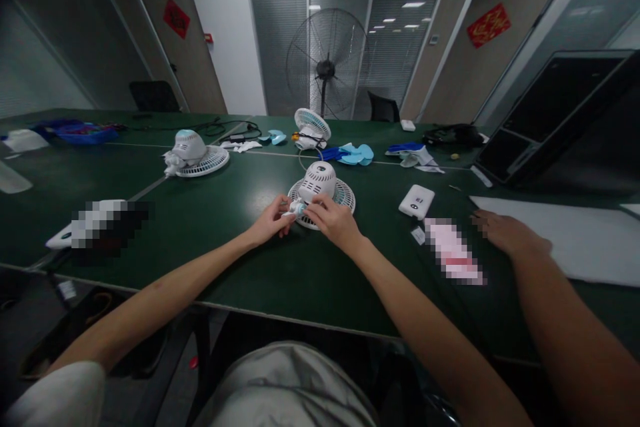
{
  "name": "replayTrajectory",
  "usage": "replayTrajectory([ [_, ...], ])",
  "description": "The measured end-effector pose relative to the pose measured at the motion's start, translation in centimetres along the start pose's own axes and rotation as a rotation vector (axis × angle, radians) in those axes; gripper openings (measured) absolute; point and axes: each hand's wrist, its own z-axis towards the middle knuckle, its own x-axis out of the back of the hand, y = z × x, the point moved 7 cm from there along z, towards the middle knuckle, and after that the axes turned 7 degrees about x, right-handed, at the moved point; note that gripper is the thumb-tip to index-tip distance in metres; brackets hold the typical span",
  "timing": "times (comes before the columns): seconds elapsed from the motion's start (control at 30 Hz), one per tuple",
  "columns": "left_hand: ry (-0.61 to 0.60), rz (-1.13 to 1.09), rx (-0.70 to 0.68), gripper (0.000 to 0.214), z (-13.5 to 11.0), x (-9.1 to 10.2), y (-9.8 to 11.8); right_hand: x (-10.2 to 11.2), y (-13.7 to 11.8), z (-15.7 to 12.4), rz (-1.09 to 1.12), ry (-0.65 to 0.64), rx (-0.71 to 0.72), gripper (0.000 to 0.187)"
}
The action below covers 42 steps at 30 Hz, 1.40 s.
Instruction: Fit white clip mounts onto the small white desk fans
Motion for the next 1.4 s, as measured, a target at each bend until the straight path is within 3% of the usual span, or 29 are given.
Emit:
replayTrajectory([
  [0.23,0.013,-0.021,-0.006,0.038,0.23,0.10,-0.27,-0.01,-0.45,-0.32,-0.047,-0.098,0.111,0.031],
  [0.5,-0.003,-0.011,0.001,0.037,0.07,-0.08,-0.02,-0.01,-0.20,0.14,-0.064,-0.066,-0.007,0.023],
  [0.7,-0.003,-0.026,0.005,0.037,0.09,-0.07,0.11,0.01,-0.42,-0.19,-0.058,-0.136,0.078,0.030],
  [0.93,-0.001,-0.015,0.008,0.036,0.04,-0.22,0.37,0.34,-0.31,0.15,-0.046,-0.065,-0.023,0.022],
  [1.2,-0.013,0.010,0.005,0.035,-0.06,-0.13,0.34,0.10,-0.09,-0.36,-0.055,-0.122,0.072,0.031],
  [1.4,-0.003,-0.002,0.000,0.035,0.03,-0.17,0.27,0.09,-0.20,0.12,-0.088,-0.100,0.006,0.023],
])
